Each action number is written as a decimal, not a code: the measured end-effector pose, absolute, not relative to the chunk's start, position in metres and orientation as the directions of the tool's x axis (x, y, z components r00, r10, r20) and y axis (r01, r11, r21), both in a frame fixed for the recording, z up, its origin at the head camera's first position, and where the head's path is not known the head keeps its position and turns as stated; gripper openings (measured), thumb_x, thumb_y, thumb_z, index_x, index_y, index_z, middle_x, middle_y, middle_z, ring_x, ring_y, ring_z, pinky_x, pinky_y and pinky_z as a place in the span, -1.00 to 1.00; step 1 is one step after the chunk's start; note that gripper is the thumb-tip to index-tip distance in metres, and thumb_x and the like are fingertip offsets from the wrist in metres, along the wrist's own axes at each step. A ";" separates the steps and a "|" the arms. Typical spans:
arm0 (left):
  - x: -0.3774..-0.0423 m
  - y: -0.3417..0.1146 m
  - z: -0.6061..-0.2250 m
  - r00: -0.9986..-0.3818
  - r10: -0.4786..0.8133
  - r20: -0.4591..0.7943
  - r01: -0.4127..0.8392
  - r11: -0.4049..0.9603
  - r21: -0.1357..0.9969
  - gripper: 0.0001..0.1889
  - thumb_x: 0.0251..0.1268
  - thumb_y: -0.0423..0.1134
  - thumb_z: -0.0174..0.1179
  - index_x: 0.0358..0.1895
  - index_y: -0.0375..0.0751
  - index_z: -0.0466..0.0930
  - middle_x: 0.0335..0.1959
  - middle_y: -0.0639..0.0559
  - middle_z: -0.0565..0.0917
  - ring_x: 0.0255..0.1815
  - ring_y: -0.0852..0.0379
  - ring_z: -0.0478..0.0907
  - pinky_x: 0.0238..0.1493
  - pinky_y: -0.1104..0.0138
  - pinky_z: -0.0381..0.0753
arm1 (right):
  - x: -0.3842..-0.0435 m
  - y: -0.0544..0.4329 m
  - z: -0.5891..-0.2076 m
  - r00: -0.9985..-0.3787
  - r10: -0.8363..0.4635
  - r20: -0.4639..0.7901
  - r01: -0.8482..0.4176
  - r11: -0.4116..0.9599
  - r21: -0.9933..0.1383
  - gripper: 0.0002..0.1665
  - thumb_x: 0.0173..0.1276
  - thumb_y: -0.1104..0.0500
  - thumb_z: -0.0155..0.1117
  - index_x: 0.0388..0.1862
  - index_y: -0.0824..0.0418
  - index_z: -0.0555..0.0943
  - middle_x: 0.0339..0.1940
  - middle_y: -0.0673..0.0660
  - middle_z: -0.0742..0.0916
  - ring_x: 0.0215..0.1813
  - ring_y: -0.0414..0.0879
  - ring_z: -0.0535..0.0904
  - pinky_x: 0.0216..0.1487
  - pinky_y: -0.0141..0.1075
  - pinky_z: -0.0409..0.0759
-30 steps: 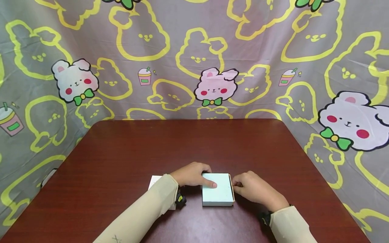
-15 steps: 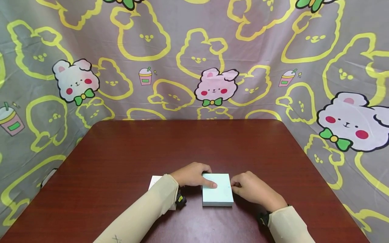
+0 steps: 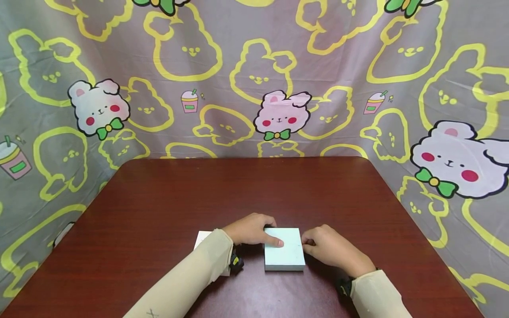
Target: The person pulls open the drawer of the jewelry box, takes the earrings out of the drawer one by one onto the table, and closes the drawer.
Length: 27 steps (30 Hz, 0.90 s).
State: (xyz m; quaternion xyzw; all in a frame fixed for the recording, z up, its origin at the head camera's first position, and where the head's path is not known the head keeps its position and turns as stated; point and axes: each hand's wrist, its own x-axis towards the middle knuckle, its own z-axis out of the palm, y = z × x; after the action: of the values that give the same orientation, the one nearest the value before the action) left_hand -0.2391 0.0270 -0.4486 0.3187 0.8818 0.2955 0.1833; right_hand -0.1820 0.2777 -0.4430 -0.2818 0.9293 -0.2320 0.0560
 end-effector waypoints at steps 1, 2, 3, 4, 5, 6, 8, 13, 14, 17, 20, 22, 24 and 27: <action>-0.239 0.027 -0.448 -0.729 0.671 -0.134 0.456 0.622 0.637 -0.50 -0.02 0.27 0.40 -0.15 0.00 0.64 -0.30 0.31 0.59 -0.27 0.32 0.49 -0.27 0.39 0.48 | -0.182 0.278 -0.443 -0.835 -0.550 0.024 -0.496 0.733 -0.465 -0.80 0.28 0.27 0.33 -0.40 -0.07 0.68 -0.51 -0.30 0.61 -0.50 -0.37 0.39 -0.46 -0.37 0.42; -0.239 0.027 -0.448 -0.728 0.673 -0.132 0.460 0.622 0.634 -0.50 -0.02 0.28 0.40 -0.15 0.00 0.64 -0.29 0.31 0.59 -0.26 0.32 0.49 -0.26 0.39 0.48 | -0.182 0.278 -0.443 -0.836 -0.548 0.021 -0.494 0.735 -0.465 -0.80 0.28 0.26 0.33 -0.40 -0.08 0.68 -0.52 -0.30 0.61 -0.51 -0.37 0.38 -0.46 -0.37 0.41; -0.239 0.027 -0.448 -0.727 0.674 -0.129 0.466 0.623 0.629 -0.50 -0.01 0.28 0.39 -0.14 0.00 0.64 -0.29 0.31 0.60 -0.26 0.32 0.49 -0.25 0.39 0.48 | -0.182 0.278 -0.443 -0.837 -0.547 0.018 -0.491 0.736 -0.466 -0.80 0.29 0.26 0.32 -0.40 -0.08 0.67 -0.52 -0.30 0.60 -0.52 -0.37 0.37 -0.47 -0.37 0.41; -0.238 0.027 -0.448 -0.729 0.673 -0.126 0.470 0.625 0.623 -0.49 -0.01 0.29 0.38 -0.14 0.00 0.64 -0.28 0.31 0.60 -0.25 0.33 0.49 -0.24 0.39 0.48 | -0.182 0.278 -0.443 -0.838 -0.546 0.016 -0.489 0.737 -0.467 -0.80 0.29 0.26 0.32 -0.40 -0.08 0.67 -0.53 -0.30 0.60 -0.52 -0.37 0.37 -0.47 -0.37 0.41; -0.238 0.027 -0.447 -0.732 0.670 -0.123 0.472 0.629 0.618 -0.47 0.01 0.31 0.36 -0.12 -0.01 0.64 -0.27 0.30 0.61 -0.24 0.33 0.50 -0.23 0.39 0.48 | -0.182 0.278 -0.442 -0.838 -0.545 0.016 -0.488 0.738 -0.466 -0.80 0.29 0.26 0.32 -0.40 -0.09 0.67 -0.53 -0.30 0.59 -0.52 -0.36 0.37 -0.48 -0.37 0.40; -0.237 0.027 -0.447 -0.736 0.666 -0.119 0.475 0.634 0.611 -0.46 0.03 0.32 0.34 -0.11 -0.02 0.64 -0.25 0.29 0.61 -0.23 0.34 0.50 -0.22 0.39 0.48 | -0.181 0.279 -0.442 -0.838 -0.545 0.016 -0.488 0.737 -0.468 -0.80 0.29 0.26 0.32 -0.40 -0.08 0.67 -0.53 -0.30 0.59 -0.52 -0.37 0.37 -0.48 -0.37 0.40; -0.235 0.028 -0.447 -0.749 0.654 -0.107 0.479 0.646 0.595 -0.46 0.07 0.34 0.30 -0.11 -0.03 0.64 -0.25 0.27 0.62 -0.24 0.33 0.50 -0.22 0.38 0.48 | -0.181 0.279 -0.442 -0.838 -0.545 0.014 -0.487 0.736 -0.471 -0.81 0.29 0.25 0.32 -0.40 -0.08 0.67 -0.52 -0.29 0.60 -0.52 -0.36 0.37 -0.48 -0.37 0.41; -0.232 0.029 -0.447 -0.775 0.627 -0.083 0.480 0.668 0.569 -0.49 0.21 0.37 0.14 -0.14 0.00 0.65 -0.27 0.26 0.63 -0.26 0.32 0.50 -0.22 0.36 0.47 | -0.179 0.280 -0.443 -0.837 -0.547 0.017 -0.490 0.734 -0.472 -0.83 0.28 0.25 0.33 -0.39 -0.05 0.68 -0.51 -0.29 0.61 -0.52 -0.37 0.40 -0.47 -0.37 0.42; -0.232 0.029 -0.447 -0.776 0.626 -0.081 0.479 0.668 0.570 -0.49 0.24 0.37 0.10 -0.14 0.01 0.65 -0.27 0.27 0.62 -0.26 0.32 0.50 -0.22 0.36 0.48 | -0.179 0.280 -0.443 -0.837 -0.547 0.018 -0.490 0.734 -0.471 -0.84 0.28 0.25 0.33 -0.39 -0.05 0.68 -0.52 -0.29 0.61 -0.52 -0.37 0.40 -0.48 -0.37 0.43; -0.232 0.028 -0.445 -0.776 0.625 -0.081 0.473 0.662 0.581 -0.50 0.30 0.36 0.03 -0.14 0.04 0.64 -0.28 0.29 0.61 -0.26 0.32 0.51 -0.22 0.35 0.48 | -0.179 0.280 -0.441 -0.839 -0.544 0.015 -0.486 0.736 -0.471 -0.85 0.28 0.24 0.34 -0.37 -0.04 0.69 -0.51 -0.29 0.62 -0.53 -0.37 0.40 -0.48 -0.37 0.43; -0.233 0.027 -0.442 -0.776 0.628 -0.062 0.483 0.654 0.583 -0.54 0.33 0.32 0.03 -0.16 0.04 0.64 -0.30 0.28 0.61 -0.28 0.31 0.51 -0.24 0.35 0.48 | -0.179 0.280 -0.439 -0.840 -0.542 0.018 -0.486 0.737 -0.469 -0.87 0.28 0.24 0.34 -0.35 -0.02 0.71 -0.50 -0.28 0.63 -0.53 -0.37 0.41 -0.48 -0.37 0.44; -0.234 0.027 -0.441 -0.776 0.630 -0.032 0.503 0.649 0.571 -0.56 0.35 0.30 0.05 -0.15 0.04 0.64 -0.29 0.28 0.61 -0.29 0.31 0.50 -0.25 0.35 0.48 | -0.179 0.280 -0.438 -0.843 -0.537 0.022 -0.482 0.739 -0.471 -0.87 0.28 0.25 0.35 -0.35 0.00 0.71 -0.48 -0.27 0.64 -0.51 -0.37 0.42 -0.47 -0.37 0.44; -0.235 0.027 -0.439 -0.778 0.628 0.004 0.522 0.643 0.560 -0.59 0.35 0.28 0.06 -0.15 0.04 0.64 -0.29 0.27 0.61 -0.30 0.32 0.50 -0.26 0.36 0.49 | -0.179 0.279 -0.436 -0.846 -0.533 0.025 -0.479 0.738 -0.475 -0.87 0.27 0.26 0.34 -0.34 0.00 0.71 -0.48 -0.26 0.65 -0.50 -0.36 0.42 -0.46 -0.36 0.44; -0.234 0.026 -0.438 -0.783 0.620 0.048 0.534 0.632 0.562 -0.62 0.37 0.25 0.07 -0.13 0.04 0.63 -0.28 0.29 0.60 -0.31 0.34 0.50 -0.26 0.38 0.50 | -0.178 0.280 -0.436 -0.848 -0.529 0.028 -0.475 0.735 -0.483 -0.86 0.28 0.27 0.34 -0.35 0.00 0.71 -0.47 -0.25 0.65 -0.49 -0.36 0.43 -0.46 -0.36 0.45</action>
State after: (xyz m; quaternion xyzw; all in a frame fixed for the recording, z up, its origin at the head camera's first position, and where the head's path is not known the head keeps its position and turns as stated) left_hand -0.2342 0.0265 -0.4377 0.3204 0.9001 0.2856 0.0752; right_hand -0.1785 0.2795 -0.4360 -0.2701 0.9298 -0.2437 0.0560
